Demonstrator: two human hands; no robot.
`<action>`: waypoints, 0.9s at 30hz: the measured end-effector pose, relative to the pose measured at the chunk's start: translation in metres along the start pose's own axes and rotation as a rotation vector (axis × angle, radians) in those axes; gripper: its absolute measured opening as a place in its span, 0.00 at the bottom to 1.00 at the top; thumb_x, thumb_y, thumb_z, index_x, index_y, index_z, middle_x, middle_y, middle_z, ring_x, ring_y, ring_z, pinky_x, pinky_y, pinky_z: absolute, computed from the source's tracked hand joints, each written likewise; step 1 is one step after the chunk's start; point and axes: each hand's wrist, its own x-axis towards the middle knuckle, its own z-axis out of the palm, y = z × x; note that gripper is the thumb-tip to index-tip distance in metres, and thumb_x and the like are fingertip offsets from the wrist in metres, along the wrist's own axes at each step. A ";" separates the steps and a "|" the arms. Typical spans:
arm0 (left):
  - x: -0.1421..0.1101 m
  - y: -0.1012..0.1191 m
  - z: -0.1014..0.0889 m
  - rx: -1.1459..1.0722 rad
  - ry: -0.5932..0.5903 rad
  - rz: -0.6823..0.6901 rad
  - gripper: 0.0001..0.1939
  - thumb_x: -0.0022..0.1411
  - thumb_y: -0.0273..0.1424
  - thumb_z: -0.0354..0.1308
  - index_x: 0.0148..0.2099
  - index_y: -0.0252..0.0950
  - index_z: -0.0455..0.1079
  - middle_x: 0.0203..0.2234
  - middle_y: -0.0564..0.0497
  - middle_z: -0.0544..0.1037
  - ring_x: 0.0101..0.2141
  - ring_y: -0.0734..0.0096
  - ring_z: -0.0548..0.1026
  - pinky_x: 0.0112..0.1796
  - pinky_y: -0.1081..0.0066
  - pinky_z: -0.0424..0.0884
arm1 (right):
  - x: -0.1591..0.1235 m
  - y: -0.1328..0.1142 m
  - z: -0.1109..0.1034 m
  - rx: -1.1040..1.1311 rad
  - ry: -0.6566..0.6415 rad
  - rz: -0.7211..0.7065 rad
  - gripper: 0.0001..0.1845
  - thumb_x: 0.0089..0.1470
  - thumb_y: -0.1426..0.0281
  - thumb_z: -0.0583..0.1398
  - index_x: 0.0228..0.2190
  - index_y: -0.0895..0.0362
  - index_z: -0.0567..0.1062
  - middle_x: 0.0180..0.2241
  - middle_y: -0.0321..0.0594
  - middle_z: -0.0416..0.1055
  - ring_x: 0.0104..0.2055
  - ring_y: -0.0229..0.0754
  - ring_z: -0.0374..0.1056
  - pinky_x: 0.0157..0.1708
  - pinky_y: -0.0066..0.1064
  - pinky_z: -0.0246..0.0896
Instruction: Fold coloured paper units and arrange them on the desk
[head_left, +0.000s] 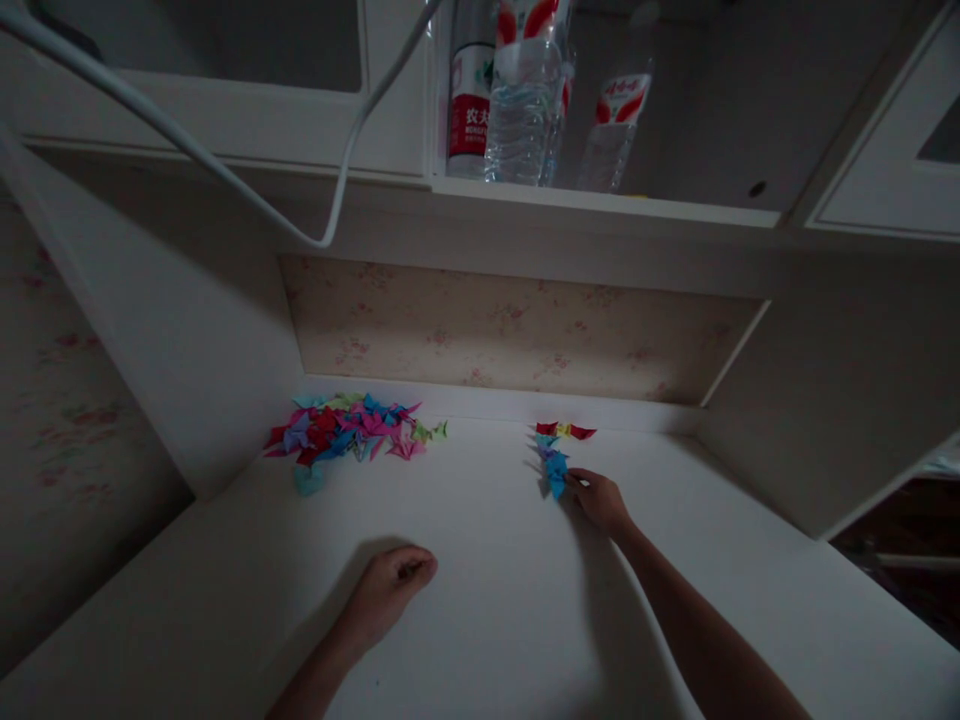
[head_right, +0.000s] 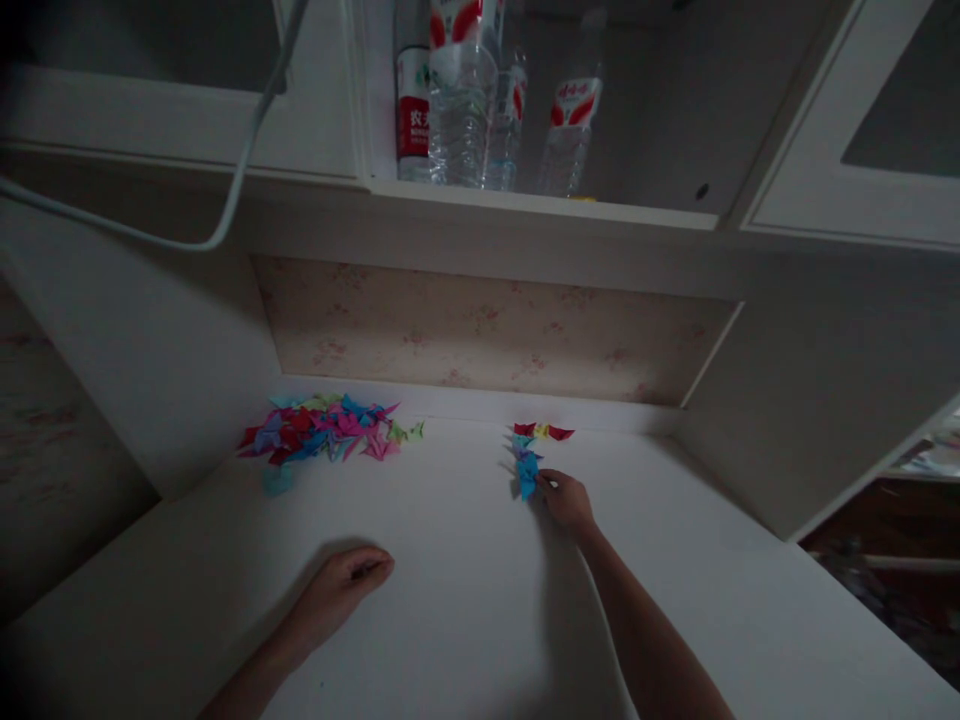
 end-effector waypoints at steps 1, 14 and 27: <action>0.000 -0.001 0.000 -0.003 0.004 -0.001 0.15 0.57 0.41 0.54 0.32 0.35 0.74 0.27 0.51 0.77 0.32 0.67 0.73 0.33 0.74 0.66 | 0.003 0.002 0.001 -0.018 -0.002 -0.002 0.20 0.51 0.57 0.54 0.38 0.54 0.79 0.23 0.38 0.77 0.27 0.45 0.73 0.30 0.31 0.63; 0.003 0.003 -0.002 0.006 0.007 -0.024 0.14 0.58 0.40 0.54 0.31 0.36 0.74 0.26 0.52 0.75 0.31 0.68 0.71 0.33 0.74 0.65 | 0.012 0.019 0.007 -0.073 -0.030 -0.057 0.19 0.53 0.57 0.54 0.38 0.51 0.79 0.38 0.38 0.79 0.38 0.47 0.74 0.38 0.32 0.64; 0.003 0.002 -0.002 0.014 0.018 -0.026 0.14 0.57 0.41 0.54 0.31 0.36 0.74 0.27 0.52 0.77 0.32 0.66 0.73 0.34 0.73 0.67 | 0.004 0.008 -0.001 -0.041 -0.063 -0.073 0.18 0.54 0.58 0.54 0.38 0.51 0.79 0.39 0.38 0.79 0.38 0.47 0.74 0.40 0.32 0.64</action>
